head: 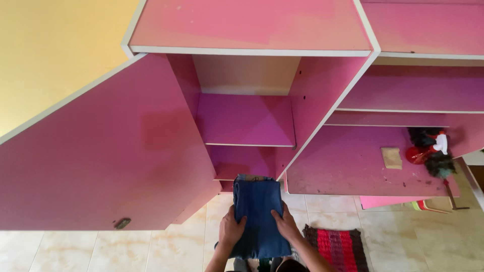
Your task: The person wipes the interior of a pink wardrobe with a cloth, then picks up folded clothes from a nearby table and places them into the wardrobe shelves.
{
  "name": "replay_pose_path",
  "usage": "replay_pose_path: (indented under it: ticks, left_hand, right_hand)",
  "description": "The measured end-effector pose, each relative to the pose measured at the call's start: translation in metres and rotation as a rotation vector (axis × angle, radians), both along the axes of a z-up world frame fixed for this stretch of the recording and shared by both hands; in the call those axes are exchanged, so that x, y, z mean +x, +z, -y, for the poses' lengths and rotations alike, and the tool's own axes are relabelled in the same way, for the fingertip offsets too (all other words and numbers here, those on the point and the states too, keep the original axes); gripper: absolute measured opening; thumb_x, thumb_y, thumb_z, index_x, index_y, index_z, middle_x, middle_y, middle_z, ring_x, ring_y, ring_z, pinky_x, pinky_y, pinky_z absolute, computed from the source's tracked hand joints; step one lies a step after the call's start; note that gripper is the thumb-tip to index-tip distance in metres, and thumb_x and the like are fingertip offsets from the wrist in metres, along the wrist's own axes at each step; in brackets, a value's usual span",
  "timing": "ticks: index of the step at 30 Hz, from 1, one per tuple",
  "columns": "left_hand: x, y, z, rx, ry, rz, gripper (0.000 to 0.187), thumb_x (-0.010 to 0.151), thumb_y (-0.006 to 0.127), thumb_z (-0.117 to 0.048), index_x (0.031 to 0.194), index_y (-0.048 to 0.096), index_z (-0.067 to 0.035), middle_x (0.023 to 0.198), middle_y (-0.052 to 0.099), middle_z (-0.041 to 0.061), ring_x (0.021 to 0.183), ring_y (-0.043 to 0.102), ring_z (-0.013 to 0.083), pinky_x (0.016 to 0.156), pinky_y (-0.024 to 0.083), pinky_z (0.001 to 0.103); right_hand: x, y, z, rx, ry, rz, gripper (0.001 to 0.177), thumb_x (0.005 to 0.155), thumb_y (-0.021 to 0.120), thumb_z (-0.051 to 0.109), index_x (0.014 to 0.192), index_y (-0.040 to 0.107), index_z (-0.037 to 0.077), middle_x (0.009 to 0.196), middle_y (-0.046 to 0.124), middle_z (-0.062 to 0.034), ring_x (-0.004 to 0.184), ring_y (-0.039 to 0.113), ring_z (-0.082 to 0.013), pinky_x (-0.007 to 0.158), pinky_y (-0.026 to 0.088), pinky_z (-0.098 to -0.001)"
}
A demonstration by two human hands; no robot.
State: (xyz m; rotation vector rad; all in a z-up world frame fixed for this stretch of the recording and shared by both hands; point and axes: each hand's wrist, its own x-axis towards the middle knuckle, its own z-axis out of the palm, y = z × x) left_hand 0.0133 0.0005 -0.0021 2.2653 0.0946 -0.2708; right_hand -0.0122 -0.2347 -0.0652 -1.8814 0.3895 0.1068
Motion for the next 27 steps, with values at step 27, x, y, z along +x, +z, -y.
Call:
replay_pose_path:
  ticks: [27]
  left_hand:
    - [0.076,-0.243,0.016,-0.215,0.022,0.21,0.056,0.075,0.076,-0.016,0.126,0.056,-0.003,0.098,0.074,0.027,0.093,0.071,0.0459,0.081,0.057,0.05]
  right_hand:
    - [0.078,-0.274,0.014,0.024,-0.096,0.123,0.043,0.099,0.057,0.03,0.129,0.057,0.0,0.102,0.077,-0.017,0.093,0.074,-0.0227,0.082,0.058,-0.0348]
